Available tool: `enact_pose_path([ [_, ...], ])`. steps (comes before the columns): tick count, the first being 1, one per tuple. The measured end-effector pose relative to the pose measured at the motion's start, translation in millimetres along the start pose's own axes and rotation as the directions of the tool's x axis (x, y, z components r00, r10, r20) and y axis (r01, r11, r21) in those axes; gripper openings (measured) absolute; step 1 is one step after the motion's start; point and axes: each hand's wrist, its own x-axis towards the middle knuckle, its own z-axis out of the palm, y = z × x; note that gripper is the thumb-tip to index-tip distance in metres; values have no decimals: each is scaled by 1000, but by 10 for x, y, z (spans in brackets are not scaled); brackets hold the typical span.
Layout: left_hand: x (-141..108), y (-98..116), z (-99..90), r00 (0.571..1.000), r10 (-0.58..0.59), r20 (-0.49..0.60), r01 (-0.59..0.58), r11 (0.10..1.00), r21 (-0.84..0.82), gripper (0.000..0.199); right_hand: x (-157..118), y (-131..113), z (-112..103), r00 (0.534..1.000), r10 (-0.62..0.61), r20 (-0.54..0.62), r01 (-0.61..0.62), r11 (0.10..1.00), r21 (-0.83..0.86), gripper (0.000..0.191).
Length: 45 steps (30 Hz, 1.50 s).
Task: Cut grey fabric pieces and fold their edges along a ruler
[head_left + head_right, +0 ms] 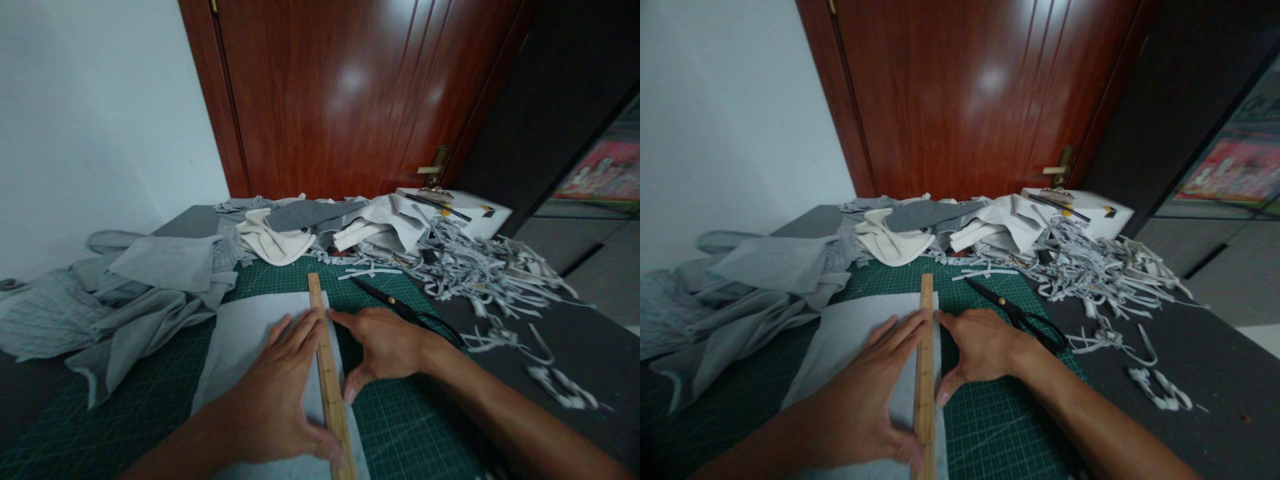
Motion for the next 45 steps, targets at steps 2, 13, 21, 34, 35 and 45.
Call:
enact_pose_path([
  [2,-3,-2,15,1000,21,-19,-21,1000,-7,134,-1,-4,-2,1000,5,4,-5,1000,-4,128],
  [13,27,33,27,996,23,-89,-24,1000,-5,118,1,-14,-12,1000,-2,-1,2,1000,-8,127],
  [21,24,10,31,992,20,-127,-24,999,-32,117,-6,-10,-19,1000,-12,-9,13,999,53,118],
  [34,44,27,34,997,-75,-29,76,997,18,138,-226,-126,-89,981,167,99,-180,587,790,43],
  [35,41,20,36,997,-71,-33,72,997,16,137,-244,-168,-70,982,152,110,-173,508,844,44],
  [45,20,-35,90,996,-40,-79,39,999,-3,140,-500,-465,198,960,119,255,-280,309,909,12],
])
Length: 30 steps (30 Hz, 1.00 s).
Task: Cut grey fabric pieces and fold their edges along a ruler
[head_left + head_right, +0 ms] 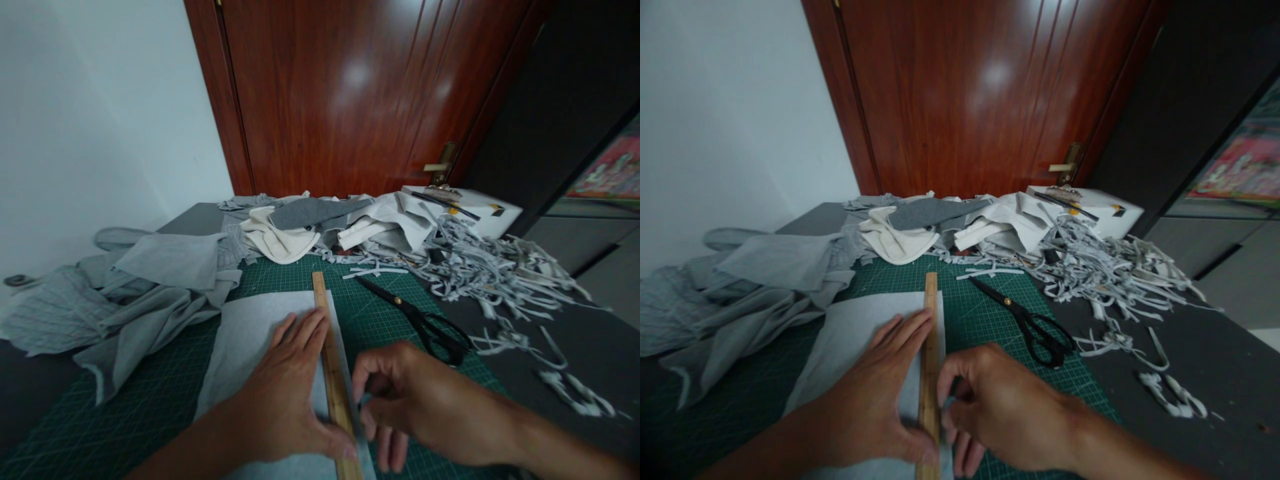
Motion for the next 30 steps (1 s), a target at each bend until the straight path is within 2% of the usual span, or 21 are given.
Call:
enact_pose_path([
  [2,2,17,-19,1000,-8,23,8,1000,6,144,-25,17,11,999,43,7,-42,995,-85,3],
  [5,1,40,-41,1000,-5,26,4,1000,19,146,-86,24,0,996,89,-16,-90,964,-250,12],
  [8,2,53,-48,999,-18,32,17,1000,23,149,-165,29,-3,994,45,-96,-81,908,-412,15],
  [11,5,54,-44,999,-20,46,20,1000,18,145,-214,7,39,987,-29,-159,-56,863,-502,23],
  [15,6,54,-38,999,-13,31,13,1000,12,140,-191,-74,139,987,-38,-159,-45,871,-488,18],
  [18,8,69,-52,1000,-14,27,14,1000,1,139,-159,-112,188,981,-15,-192,-78,881,-468,23],
  [23,28,75,-65,996,-46,74,43,999,32,141,-143,-78,205,975,-31,-222,-70,899,-432,27],
  [30,11,37,-35,1000,-9,25,9,1000,4,136,-73,44,181,991,12,-132,-49,960,-275,26],
])
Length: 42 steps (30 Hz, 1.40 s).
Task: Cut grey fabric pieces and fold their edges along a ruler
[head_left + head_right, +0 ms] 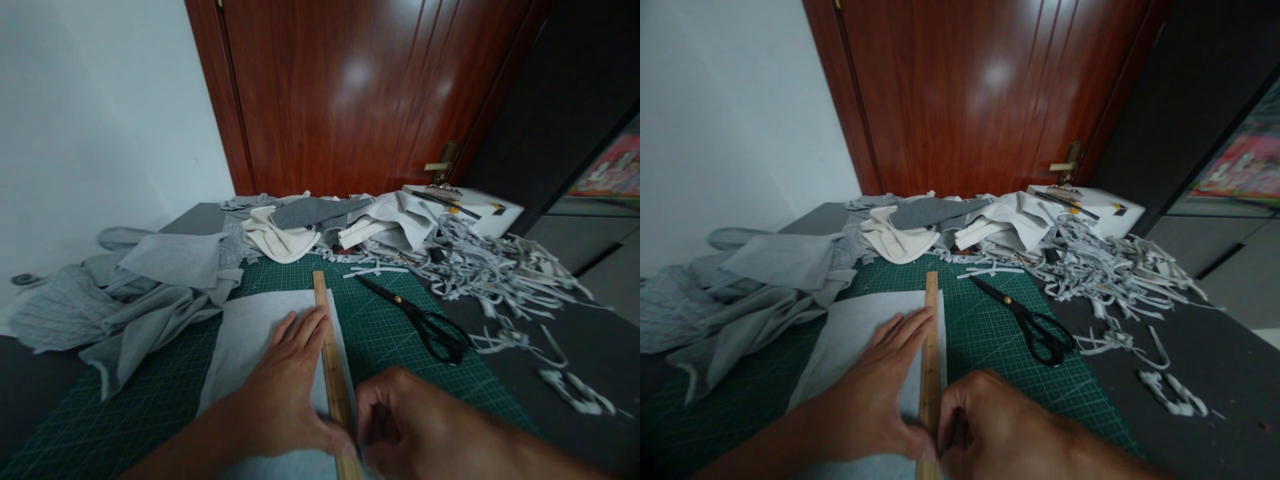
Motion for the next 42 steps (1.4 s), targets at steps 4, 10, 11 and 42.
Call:
enact_pose_path([
  [4,2,9,-1,1000,16,3,-16,1000,1,136,57,45,16,1000,13,16,-13,999,-30,26],
  [10,-5,-23,29,999,40,-31,-41,999,-11,135,138,99,72,998,66,18,-65,997,-38,27],
  [11,-7,-32,38,999,39,-32,-40,999,-10,135,138,83,76,997,81,4,-80,996,-46,27],
  [42,-1,-15,24,999,35,-40,-35,999,-6,132,366,-77,51,979,200,-28,-196,975,109,26],
])
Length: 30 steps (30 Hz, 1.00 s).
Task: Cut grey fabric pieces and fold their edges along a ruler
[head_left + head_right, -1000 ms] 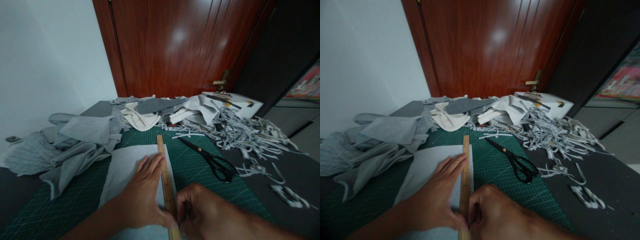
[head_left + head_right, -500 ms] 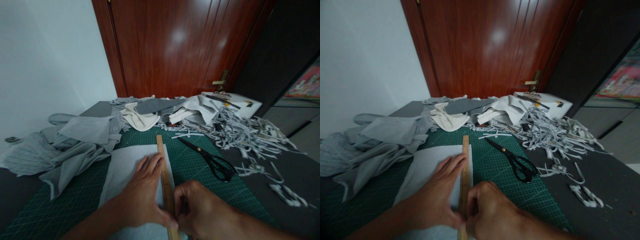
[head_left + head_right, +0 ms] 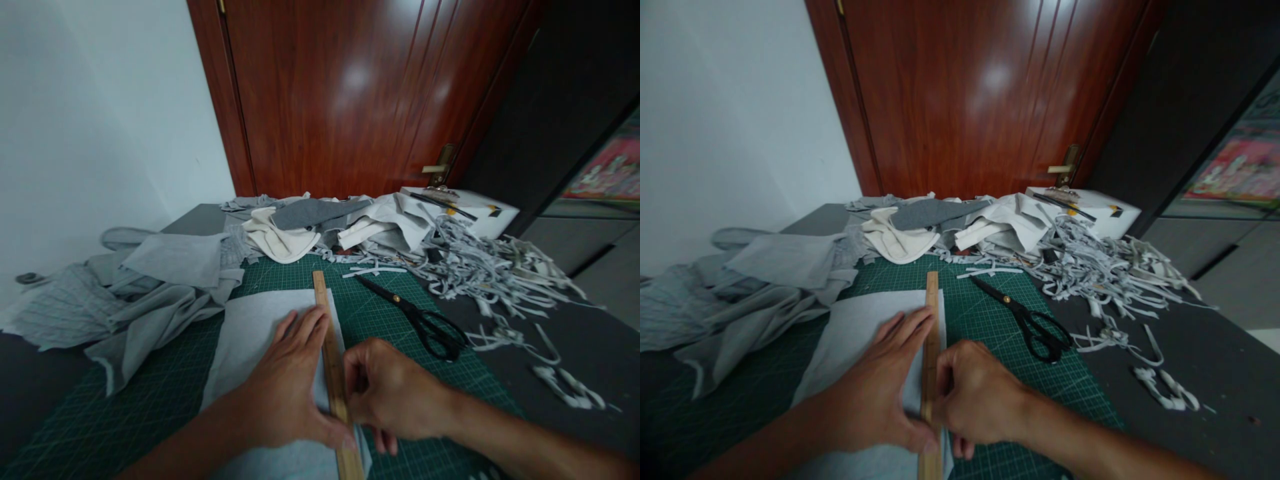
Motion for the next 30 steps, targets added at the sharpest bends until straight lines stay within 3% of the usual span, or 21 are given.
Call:
enact_pose_path([
  [7,0,-12,1,1000,7,18,-7,1000,28,133,225,-105,-238,981,-140,-134,144,989,21,23],
  [17,-2,-34,24,1000,-1,18,1,1000,12,135,69,-98,-116,998,-28,63,29,999,-23,27],
  [25,0,-31,23,1000,13,-5,-13,1000,-1,133,4,-149,-74,997,32,64,-27,997,-78,30],
  [30,8,-18,10,1000,-10,28,10,1000,3,136,92,-116,-104,999,-8,38,10,998,-59,27],
])
